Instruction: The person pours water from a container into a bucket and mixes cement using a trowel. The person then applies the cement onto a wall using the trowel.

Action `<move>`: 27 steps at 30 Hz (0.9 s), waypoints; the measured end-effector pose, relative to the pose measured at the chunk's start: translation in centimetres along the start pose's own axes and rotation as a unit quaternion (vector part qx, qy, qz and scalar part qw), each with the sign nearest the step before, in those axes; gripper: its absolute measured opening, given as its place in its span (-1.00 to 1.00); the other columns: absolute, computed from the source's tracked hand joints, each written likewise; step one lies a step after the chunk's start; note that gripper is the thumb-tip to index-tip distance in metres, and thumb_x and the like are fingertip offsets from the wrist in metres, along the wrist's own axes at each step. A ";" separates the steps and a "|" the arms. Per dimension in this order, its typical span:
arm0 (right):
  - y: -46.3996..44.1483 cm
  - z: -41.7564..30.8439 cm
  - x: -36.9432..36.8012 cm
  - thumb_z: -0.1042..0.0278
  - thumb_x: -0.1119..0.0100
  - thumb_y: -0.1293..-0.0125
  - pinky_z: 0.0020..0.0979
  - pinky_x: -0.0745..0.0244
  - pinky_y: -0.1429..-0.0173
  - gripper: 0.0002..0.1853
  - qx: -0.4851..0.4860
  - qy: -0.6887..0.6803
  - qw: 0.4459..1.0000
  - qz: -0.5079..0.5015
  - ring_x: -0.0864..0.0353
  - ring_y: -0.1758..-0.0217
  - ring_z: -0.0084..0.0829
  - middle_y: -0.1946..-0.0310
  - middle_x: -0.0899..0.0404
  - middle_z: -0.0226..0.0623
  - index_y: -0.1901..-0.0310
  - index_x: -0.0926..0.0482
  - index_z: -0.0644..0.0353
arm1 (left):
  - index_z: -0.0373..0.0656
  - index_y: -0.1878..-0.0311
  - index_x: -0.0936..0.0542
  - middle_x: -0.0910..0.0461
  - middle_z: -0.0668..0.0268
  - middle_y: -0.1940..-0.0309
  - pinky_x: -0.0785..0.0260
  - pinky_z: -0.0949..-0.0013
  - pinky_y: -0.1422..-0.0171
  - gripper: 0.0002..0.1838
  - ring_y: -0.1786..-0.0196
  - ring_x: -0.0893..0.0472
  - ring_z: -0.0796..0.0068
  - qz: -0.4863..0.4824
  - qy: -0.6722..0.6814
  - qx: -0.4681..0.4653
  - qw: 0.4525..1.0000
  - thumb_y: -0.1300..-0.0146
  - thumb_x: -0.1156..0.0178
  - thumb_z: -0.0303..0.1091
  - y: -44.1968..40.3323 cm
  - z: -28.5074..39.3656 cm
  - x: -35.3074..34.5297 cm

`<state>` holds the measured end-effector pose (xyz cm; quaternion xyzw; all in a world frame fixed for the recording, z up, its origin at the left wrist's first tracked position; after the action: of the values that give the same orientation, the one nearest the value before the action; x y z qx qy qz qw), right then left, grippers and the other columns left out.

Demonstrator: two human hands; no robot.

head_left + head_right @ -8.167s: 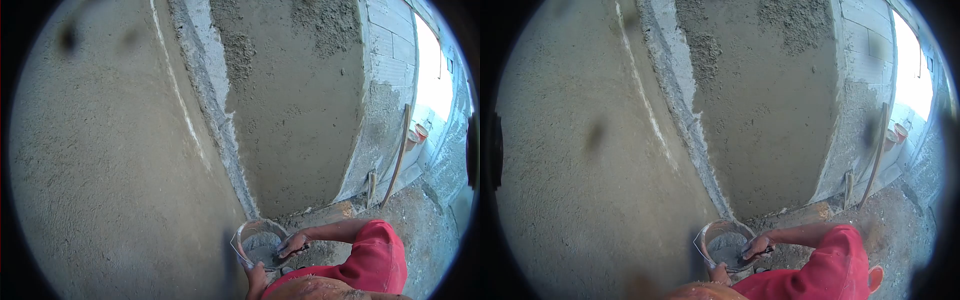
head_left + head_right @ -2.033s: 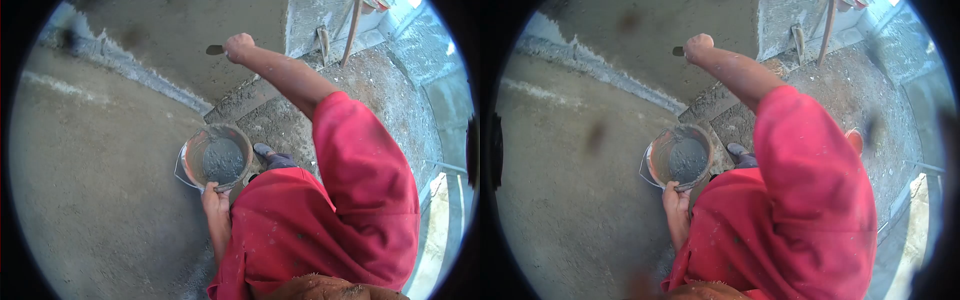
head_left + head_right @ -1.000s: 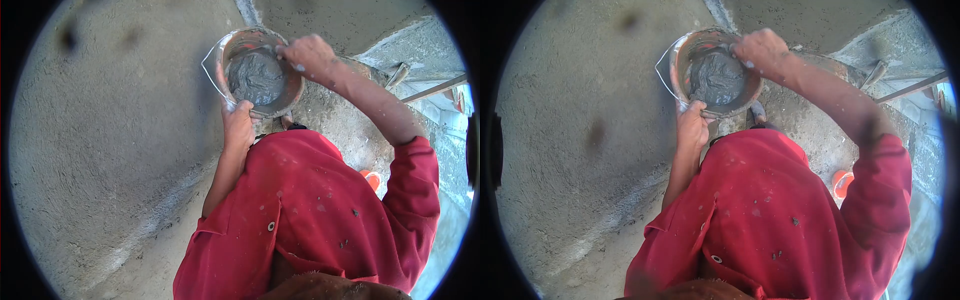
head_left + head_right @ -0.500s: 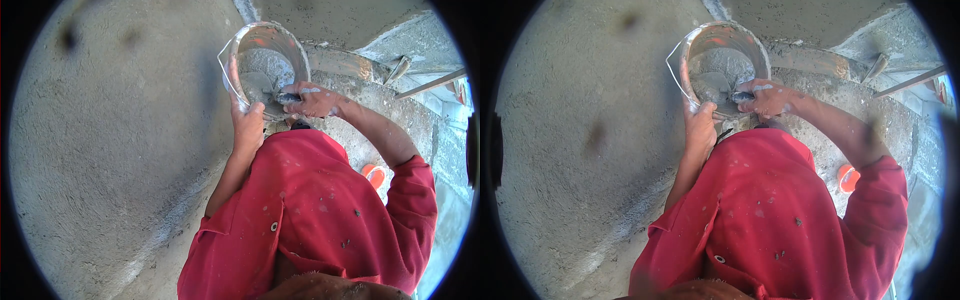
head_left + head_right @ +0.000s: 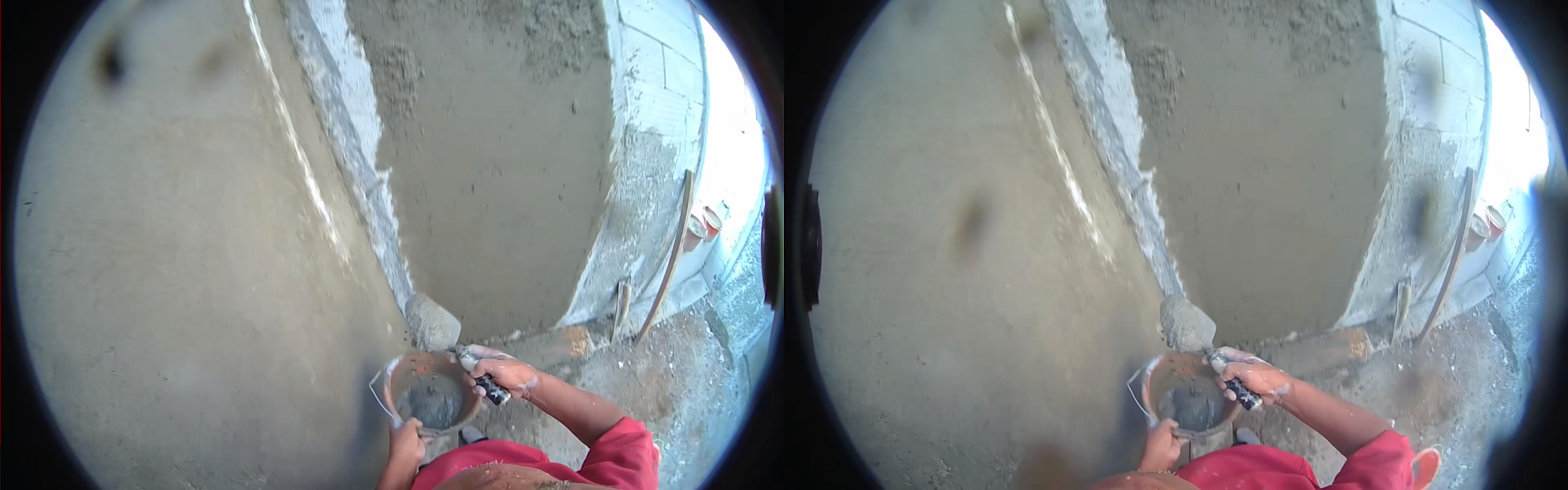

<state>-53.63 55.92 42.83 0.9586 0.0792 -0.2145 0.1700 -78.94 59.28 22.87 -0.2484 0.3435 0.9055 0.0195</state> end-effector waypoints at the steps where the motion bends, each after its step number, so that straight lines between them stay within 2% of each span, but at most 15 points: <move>1: 1.0 -4.5 -1.0 0.50 -0.11 -0.30 -0.53 -0.52 0.42 -0.46 0.091 0.003 0.996 0.013 -0.61 0.42 -0.56 0.29 -0.56 -0.36 -0.35 -0.43 0.20 | 0.17 -0.55 -0.10 -0.37 -0.06 -0.36 -0.70 -0.23 0.08 -0.08 -0.16 -0.65 -0.14 -0.002 -0.003 -0.002 1.000 -0.10 0.00 -0.75 -1.0 -0.7 1.4; 2: 2.4 -9.1 -2.2 0.51 -0.10 -0.29 -0.53 -0.55 0.42 -0.43 0.172 -0.003 0.985 0.024 -0.62 0.41 -0.56 0.27 -0.55 -0.35 -0.38 -0.40 0.20 | -0.20 -0.39 -0.27 -0.54 -0.13 -0.14 -0.69 -0.39 -0.05 -0.34 -0.08 -0.72 -0.14 0.006 0.010 -0.001 1.000 -0.18 -0.07 -0.68 -1.3 -0.8 1.6; 4: 6.5 -17.1 -5.3 0.52 -0.12 -0.27 -0.48 -0.62 0.40 -0.36 0.343 0.042 0.936 0.064 -0.66 0.37 -0.53 0.24 -0.54 -0.34 -0.43 -0.34 0.21 | -0.19 -0.40 -0.25 -0.57 -0.15 -0.09 -0.73 -0.31 0.05 -0.34 0.07 -0.75 -0.14 -0.016 0.010 -0.007 1.000 -0.18 -0.09 -0.65 -3.9 -1.8 3.4; 6: 11.3 -24.7 -8.6 0.49 -0.19 -0.30 -0.46 -0.67 0.37 -0.27 0.516 0.095 0.844 0.111 -0.70 0.31 -0.47 0.14 -0.52 -0.27 -0.52 -0.23 0.21 | -0.12 -0.42 -0.21 -0.58 -0.15 -0.04 -0.76 -0.23 0.15 -0.30 0.20 -0.77 -0.13 -0.018 -0.012 -0.002 1.000 -0.18 -0.10 -0.63 -4.7 -1.9 3.4; 9: 17.6 -34.4 -11.9 0.22 -0.40 -0.37 -0.49 -0.59 0.34 -0.28 0.752 0.222 0.582 0.215 -0.66 0.32 -0.56 0.18 -0.58 -0.28 -0.46 -0.31 0.26 | 0.10 -0.48 -0.14 -0.59 -0.10 0.06 -0.77 -0.13 0.26 -0.19 0.36 -0.76 -0.10 -0.010 -0.055 0.009 0.998 -0.15 -0.12 -0.61 -5.5 -1.1 2.7; 10: 20.0 -37.4 -12.3 0.22 -0.27 -0.50 -0.59 -0.55 0.36 -0.39 0.783 0.276 0.467 0.304 -0.63 0.38 -0.63 0.18 -0.60 -0.28 -0.46 -0.34 0.26 | 0.17 -0.49 -0.12 -0.60 -0.07 0.11 -0.77 -0.10 0.28 -0.16 0.39 -0.76 -0.10 -0.012 -0.054 0.013 0.998 -0.15 -0.12 -0.60 -7.1 -1.6 3.7; 12: 25.7 -42.6 -14.3 0.41 -0.31 -0.38 -0.21 -0.60 -0.23 -0.34 0.851 0.129 0.383 0.336 -0.72 -0.15 -0.14 -0.13 -0.68 -0.05 -0.49 -0.32 0.02 | 0.27 -0.50 -0.10 -0.59 -0.01 0.19 -0.77 -0.07 0.29 -0.13 0.39 -0.76 -0.08 -0.005 -0.090 0.001 0.996 -0.14 -0.13 -0.59 -9.0 -1.5 3.9; 13: 28.3 -43.5 -16.8 0.61 0.09 -0.44 -0.13 -0.50 -0.59 -0.26 0.820 0.322 0.220 0.419 -0.41 -0.50 0.17 -0.40 -0.26 0.42 -0.55 0.17 0.51 | 0.30 -0.49 -0.11 -0.59 0.01 0.21 -0.77 -0.07 0.28 -0.13 0.35 -0.77 -0.07 0.006 -0.126 -0.015 0.992 -0.14 -0.13 -0.59 -8.0 -0.8 2.9; 14: 31.2 -46.8 -14.8 0.40 -0.32 -0.36 -0.15 -0.62 -0.20 -0.32 0.829 0.217 -0.063 0.512 -0.73 -0.15 -0.06 -0.15 -0.68 -0.01 -0.49 -0.30 0.03 | 0.33 -0.48 -0.12 -0.58 0.04 0.23 -0.77 -0.07 0.28 -0.13 0.31 -0.78 -0.06 0.016 -0.162 -0.030 0.986 -0.13 -0.13 -0.59 -7.1 -0.1 1.9; 15: 32.6 -47.9 -14.8 0.40 -0.31 -0.36 -0.12 -0.61 -0.18 -0.32 0.810 0.185 -0.119 0.544 -0.72 -0.13 -0.04 -0.13 -0.68 0.00 -0.48 -0.30 0.03 | 0.28 -0.48 -0.13 -0.58 0.05 0.23 -0.77 -0.06 0.25 -0.14 0.28 -0.77 -0.04 0.015 -0.136 -0.038 0.990 -0.14 -0.13 -0.59 -6.6 0.3 0.9; 17: 33.6 -48.5 -15.6 0.40 -0.30 -0.36 -0.07 -0.61 -0.15 -0.33 0.787 0.147 -0.174 0.574 -0.72 -0.09 0.01 -0.07 -0.68 0.02 -0.48 -0.31 0.01 | 0.20 -0.48 -0.17 -0.58 0.07 0.23 -0.78 -0.05 0.19 -0.18 0.24 -0.76 0.00 0.012 -0.087 -0.056 0.995 -0.14 -0.14 -0.58 -6.5 0.8 -0.8; 20: 32.1 -50.7 -16.3 0.39 -0.29 -0.35 0.01 -0.60 -0.10 -0.34 0.775 0.121 -0.226 0.578 -0.72 -0.03 0.08 0.01 -0.69 0.06 -0.47 -0.32 -0.01 | -0.07 -0.59 -0.22 -0.35 0.07 -0.43 -0.36 -0.10 -0.43 -0.41 -0.41 -0.44 0.02 0.021 -0.194 0.225 0.955 -0.69 0.08 0.02 -17.8 -3.7 4.3; 22: 29.4 -53.4 -17.0 0.39 -0.28 -0.35 0.06 -0.59 -0.06 -0.34 0.781 0.131 -0.224 0.568 -0.72 0.01 0.13 0.07 -0.70 0.08 -0.46 -0.32 -0.02 | -0.02 -0.59 -0.20 -0.33 0.06 -0.44 -0.39 -0.11 -0.39 -0.42 -0.39 -0.45 0.00 0.018 -0.148 0.146 0.978 -0.64 0.08 -0.03 -17.1 -2.4 2.7; 25: 21.7 -60.0 -18.3 0.39 -0.27 -0.34 0.14 -0.58 -0.01 -0.35 0.807 0.181 -0.139 0.544 -0.71 0.06 0.20 0.15 -0.70 0.11 -0.45 -0.33 -0.04 | 0.05 -0.60 -0.18 -0.30 0.04 -0.45 -0.42 -0.13 -0.34 -0.41 -0.36 -0.47 -0.03 0.016 -0.112 0.103 0.988 -0.58 0.07 -0.10 -14.2 0.9 -1.8; 27: 13.4 -65.1 -19.1 0.39 -0.24 -0.35 0.19 -0.55 0.03 -0.37 0.769 0.265 0.001 0.582 -0.71 0.11 0.22 0.23 -0.68 0.15 -0.45 -0.33 -0.06 | 0.10 -0.60 -0.16 -0.28 0.03 -0.46 -0.45 -0.14 -0.30 -0.40 -0.34 -0.48 -0.06 0.011 -0.100 0.099 0.990 -0.53 0.07 -0.15 -13.2 2.5 -3.8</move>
<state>-42.69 65.34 110.41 0.2346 -0.6780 0.2915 -0.6328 -73.99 71.39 18.15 -0.1501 0.4303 0.8875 0.0681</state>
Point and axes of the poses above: each hand's wrist, its own y-axis away from the middle knuckle, its own x-axis out of the back of the hand, z = x × y, the point moved 4 cm from there along -y, towards the middle knuckle
